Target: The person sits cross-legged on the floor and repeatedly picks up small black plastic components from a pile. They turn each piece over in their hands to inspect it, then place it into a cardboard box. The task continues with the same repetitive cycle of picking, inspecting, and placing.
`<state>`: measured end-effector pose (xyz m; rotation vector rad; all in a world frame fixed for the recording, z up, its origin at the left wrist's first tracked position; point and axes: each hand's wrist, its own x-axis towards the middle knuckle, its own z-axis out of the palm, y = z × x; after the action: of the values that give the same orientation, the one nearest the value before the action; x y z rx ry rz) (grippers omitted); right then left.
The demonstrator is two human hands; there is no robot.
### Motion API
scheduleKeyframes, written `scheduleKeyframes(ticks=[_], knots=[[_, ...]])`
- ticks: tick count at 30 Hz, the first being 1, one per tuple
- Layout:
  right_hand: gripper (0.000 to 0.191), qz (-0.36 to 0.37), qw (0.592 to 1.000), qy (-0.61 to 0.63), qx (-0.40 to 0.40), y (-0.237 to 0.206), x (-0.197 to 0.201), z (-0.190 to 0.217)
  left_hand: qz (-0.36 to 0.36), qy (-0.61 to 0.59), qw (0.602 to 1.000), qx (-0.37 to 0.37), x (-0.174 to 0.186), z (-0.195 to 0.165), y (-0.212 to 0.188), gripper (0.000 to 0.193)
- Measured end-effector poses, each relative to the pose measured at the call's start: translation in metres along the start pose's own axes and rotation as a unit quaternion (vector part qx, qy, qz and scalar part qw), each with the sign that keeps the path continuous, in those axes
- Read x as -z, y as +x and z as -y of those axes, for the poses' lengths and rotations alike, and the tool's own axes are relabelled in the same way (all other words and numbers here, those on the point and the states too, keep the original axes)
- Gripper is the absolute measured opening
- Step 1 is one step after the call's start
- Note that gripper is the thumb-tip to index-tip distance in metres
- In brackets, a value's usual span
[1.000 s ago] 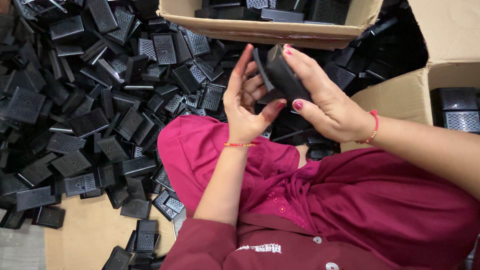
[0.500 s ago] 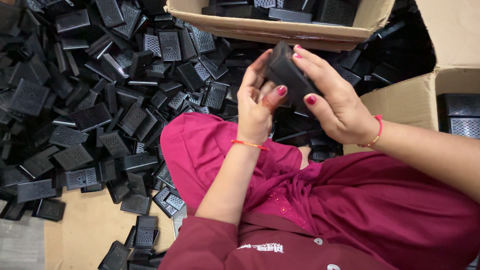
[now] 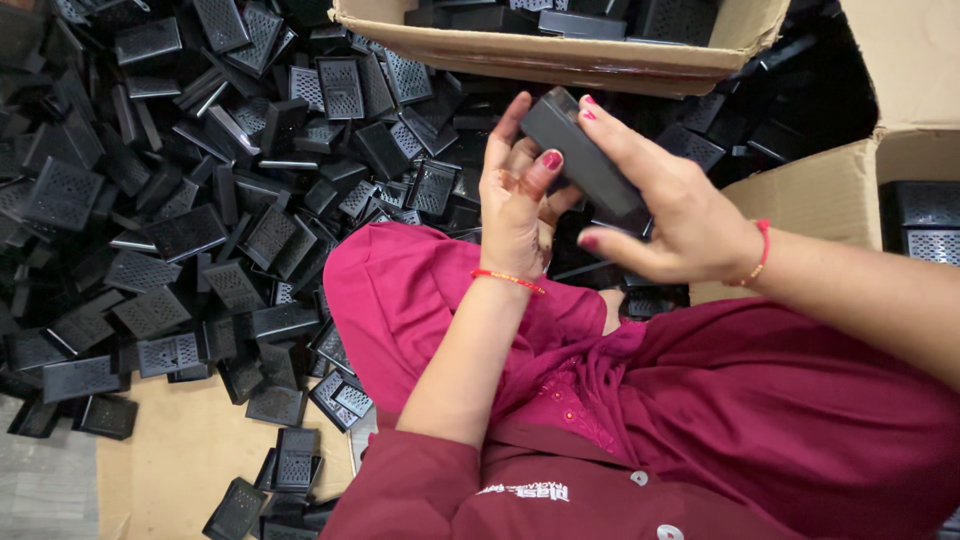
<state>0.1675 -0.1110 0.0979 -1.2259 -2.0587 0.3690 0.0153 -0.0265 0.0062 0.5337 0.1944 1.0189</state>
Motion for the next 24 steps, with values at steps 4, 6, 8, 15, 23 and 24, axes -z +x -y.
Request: scheduleKeyframes(ticks=[4,6,8,15,23,24], knots=[[0.064,0.016,0.996,0.038,-0.077,-0.001,0.002,-0.001,0.010,0.270,0.947,-0.174,0.016,-0.006,0.002,0.042],[0.059,0.048,0.988,0.084,-0.121,-0.003,0.001,-0.001,0.004,0.426,0.865,-0.265,0.027,-0.011,0.003,0.046],[0.055,0.066,0.976,0.127,-0.167,-0.005,-0.001,-0.002,-0.015,0.498,0.822,-0.276,0.037,-0.017,0.002,0.062],[0.035,0.106,0.956,0.142,-0.234,0.005,-0.005,-0.001,-0.034,0.471,0.834,-0.284,0.047,-0.024,0.004,0.072],[0.004,-0.118,0.964,-0.213,-0.103,-0.006,0.060,-0.067,-0.048,0.509,0.821,-0.254,0.128,-0.042,0.045,0.045],[0.009,-0.105,0.945,-0.272,-0.151,-0.010,0.065,-0.084,-0.110,0.431,0.876,-0.188,0.147,-0.038,0.054,0.038]])
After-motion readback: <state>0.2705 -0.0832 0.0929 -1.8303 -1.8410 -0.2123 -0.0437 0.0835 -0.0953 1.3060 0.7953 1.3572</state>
